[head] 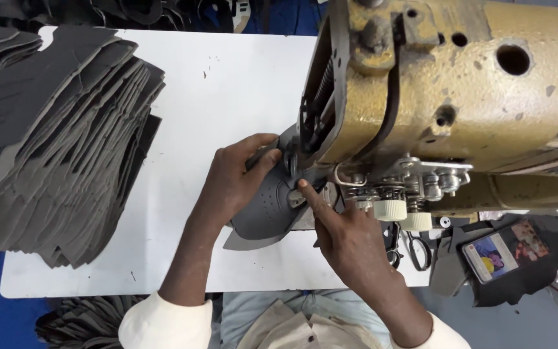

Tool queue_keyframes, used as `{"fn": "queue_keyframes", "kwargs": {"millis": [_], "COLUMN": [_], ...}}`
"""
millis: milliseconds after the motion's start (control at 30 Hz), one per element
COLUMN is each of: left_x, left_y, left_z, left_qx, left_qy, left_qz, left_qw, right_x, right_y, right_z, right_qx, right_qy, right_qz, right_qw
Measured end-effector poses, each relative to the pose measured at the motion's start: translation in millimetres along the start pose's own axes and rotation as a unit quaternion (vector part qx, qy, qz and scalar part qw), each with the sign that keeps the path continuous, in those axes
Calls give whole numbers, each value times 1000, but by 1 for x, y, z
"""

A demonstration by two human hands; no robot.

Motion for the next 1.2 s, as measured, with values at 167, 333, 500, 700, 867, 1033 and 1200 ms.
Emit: {"fn": "queue_keyframes", "kwargs": {"millis": [167,333,500,700,867,1033,1200], "left_x": [-3,-6,-6,-3,-4,-4,5], "left_y": [0,-2,2,9,6,7,9], "left_z": [9,15,24,30,32,36,41], "left_qx": [34,29,49,75,69,68,-45], "left_qy": [-3,7,32,21,34,51,177], "left_qz": [-8,2,-9,-48,-19,-3,-146], "left_qw": [999,1000,998,996,997,996,972], "right_x": [-3,-4,-6,-4,10,90,90], "right_y": [4,11,16,14,-12,-74,-37], "right_z": [2,4,5,0,-33,-91,-54], "right_qx": [-15,-19,-46,-78,-18,132,404], "right_qy": [13,27,-1,-59,-108,-87,7], "right_qz": [-52,-81,-98,-74,119,365,806], "right_qw": [998,996,994,992,987,917,433]}}
Point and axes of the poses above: each hand's wrist, its own z-axis towards the middle knuckle, its own x-axis out of the palm, y = z × x, the point moved 4 cm from there along z, towards the middle knuckle, and after that the axes turned 11 degrees about z, right-handed, at the moved point
